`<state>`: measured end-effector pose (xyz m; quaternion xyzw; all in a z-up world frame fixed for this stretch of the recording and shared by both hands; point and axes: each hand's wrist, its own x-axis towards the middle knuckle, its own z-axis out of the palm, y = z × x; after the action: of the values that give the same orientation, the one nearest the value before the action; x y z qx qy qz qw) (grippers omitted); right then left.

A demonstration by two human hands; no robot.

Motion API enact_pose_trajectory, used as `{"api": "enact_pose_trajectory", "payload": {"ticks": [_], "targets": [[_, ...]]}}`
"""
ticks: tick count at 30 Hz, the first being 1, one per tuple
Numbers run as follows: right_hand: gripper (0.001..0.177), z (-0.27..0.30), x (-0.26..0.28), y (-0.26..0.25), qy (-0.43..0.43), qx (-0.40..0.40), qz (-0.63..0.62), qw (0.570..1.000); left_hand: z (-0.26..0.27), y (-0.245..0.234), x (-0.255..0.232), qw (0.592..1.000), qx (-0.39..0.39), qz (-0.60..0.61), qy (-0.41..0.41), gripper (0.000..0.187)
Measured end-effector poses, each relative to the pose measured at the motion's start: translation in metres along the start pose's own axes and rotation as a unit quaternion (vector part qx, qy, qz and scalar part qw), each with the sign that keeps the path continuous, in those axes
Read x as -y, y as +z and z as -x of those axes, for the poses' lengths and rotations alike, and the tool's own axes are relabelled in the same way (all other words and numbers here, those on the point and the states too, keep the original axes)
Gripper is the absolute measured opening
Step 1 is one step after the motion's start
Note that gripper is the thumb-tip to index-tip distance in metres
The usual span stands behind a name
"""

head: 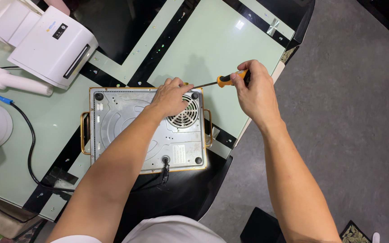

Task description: The person uses a screwdriver to remove screws from the bottom of a portable gas stove. They then lift the metal base plate off the stove frame, exposing the internal components.

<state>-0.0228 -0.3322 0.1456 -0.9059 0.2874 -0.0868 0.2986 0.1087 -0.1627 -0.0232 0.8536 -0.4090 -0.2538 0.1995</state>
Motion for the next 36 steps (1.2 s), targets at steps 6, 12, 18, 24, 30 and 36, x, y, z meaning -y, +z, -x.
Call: {"api": "enact_pose_trajectory", "payload": {"ticks": [6, 12, 18, 24, 30, 36], "targets": [[0.028, -0.002, 0.004, 0.0, 0.008, 0.013, -0.005, 1.0, -0.003, 0.003, 0.0, 1.0, 0.007, -0.01, -0.007, 0.059], [0.028, -0.001, 0.009, -0.001, 0.004, 0.015, -0.003, 1.0, -0.002, 0.002, -0.001, 1.0, 0.008, -0.003, -0.013, 0.061], [0.028, -0.002, 0.015, -0.001, -0.005, 0.016, 0.007, 1.0, -0.001, -0.001, -0.003, 1.0, 0.013, 0.006, -0.019, 0.062], [0.027, -0.003, 0.019, -0.002, -0.013, 0.028, 0.016, 0.999, 0.001, 0.0, -0.002, 1.0, 0.007, 0.01, -0.019, 0.061], [0.024, -0.005, 0.024, -0.003, -0.083, 0.051, 0.027, 0.995, 0.0, 0.003, -0.001, 1.0, -0.004, 0.014, -0.017, 0.061], [0.024, -0.007, 0.028, -0.003, -0.086, 0.046, 0.038, 0.995, 0.0, 0.003, 0.0, 1.0, -0.006, 0.01, -0.017, 0.061]]}}
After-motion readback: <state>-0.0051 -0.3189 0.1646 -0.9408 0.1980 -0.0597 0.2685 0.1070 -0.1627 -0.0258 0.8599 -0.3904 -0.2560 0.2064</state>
